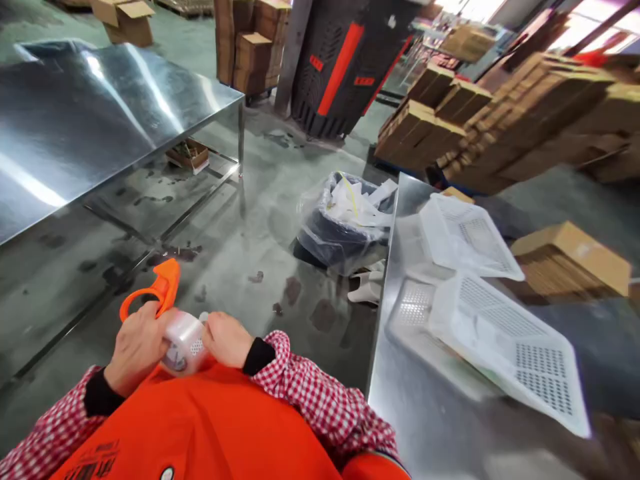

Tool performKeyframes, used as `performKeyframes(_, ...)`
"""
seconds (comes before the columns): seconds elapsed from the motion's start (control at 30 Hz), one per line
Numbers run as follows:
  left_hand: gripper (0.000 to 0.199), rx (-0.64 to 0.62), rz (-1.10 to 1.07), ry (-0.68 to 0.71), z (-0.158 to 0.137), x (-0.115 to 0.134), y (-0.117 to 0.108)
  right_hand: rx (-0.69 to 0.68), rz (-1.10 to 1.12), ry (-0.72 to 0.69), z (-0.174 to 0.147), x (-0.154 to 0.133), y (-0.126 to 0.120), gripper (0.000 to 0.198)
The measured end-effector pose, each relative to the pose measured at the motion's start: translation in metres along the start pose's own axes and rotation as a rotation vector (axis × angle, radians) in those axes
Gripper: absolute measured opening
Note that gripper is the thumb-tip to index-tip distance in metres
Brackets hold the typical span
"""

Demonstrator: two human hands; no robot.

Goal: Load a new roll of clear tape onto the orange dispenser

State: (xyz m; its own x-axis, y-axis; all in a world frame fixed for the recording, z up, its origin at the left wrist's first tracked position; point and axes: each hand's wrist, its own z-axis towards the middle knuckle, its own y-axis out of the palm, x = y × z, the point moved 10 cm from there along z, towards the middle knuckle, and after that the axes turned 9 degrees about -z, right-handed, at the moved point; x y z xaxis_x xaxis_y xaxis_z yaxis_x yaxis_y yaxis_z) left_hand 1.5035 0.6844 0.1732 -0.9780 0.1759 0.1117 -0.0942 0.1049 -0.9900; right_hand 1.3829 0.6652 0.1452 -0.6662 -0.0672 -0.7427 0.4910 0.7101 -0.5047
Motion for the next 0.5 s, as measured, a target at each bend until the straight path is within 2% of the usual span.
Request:
performKeyframes(0.07,0.027,-0.040,-0.006,-0.030,0.027,-0.001,0.005,-0.114,0.105,0.062,0.021,0.014,-0.012,0.019)
performKeyframes(0.13,0.028,-0.075,-0.027,-0.043,0.059,-0.005,0.011,-0.250,0.389,0.173,0.042,0.031,-0.019,0.016)
performKeyframes(0.23,0.033,-0.114,-0.161,-0.017,0.119,-0.015,0.026,-0.307,0.822,0.282,0.079,0.041,-0.050,0.019)
performKeyframes(0.37,0.036,-0.130,-0.582,0.163,0.219,-0.021,0.038,-0.260,1.089,0.311,0.142,0.034,-0.123,0.014)
performKeyframes(0.5,0.027,-0.132,-0.680,0.336,0.321,-0.019,0.029,-0.207,1.188,0.342,0.200,0.035,-0.202,0.011)
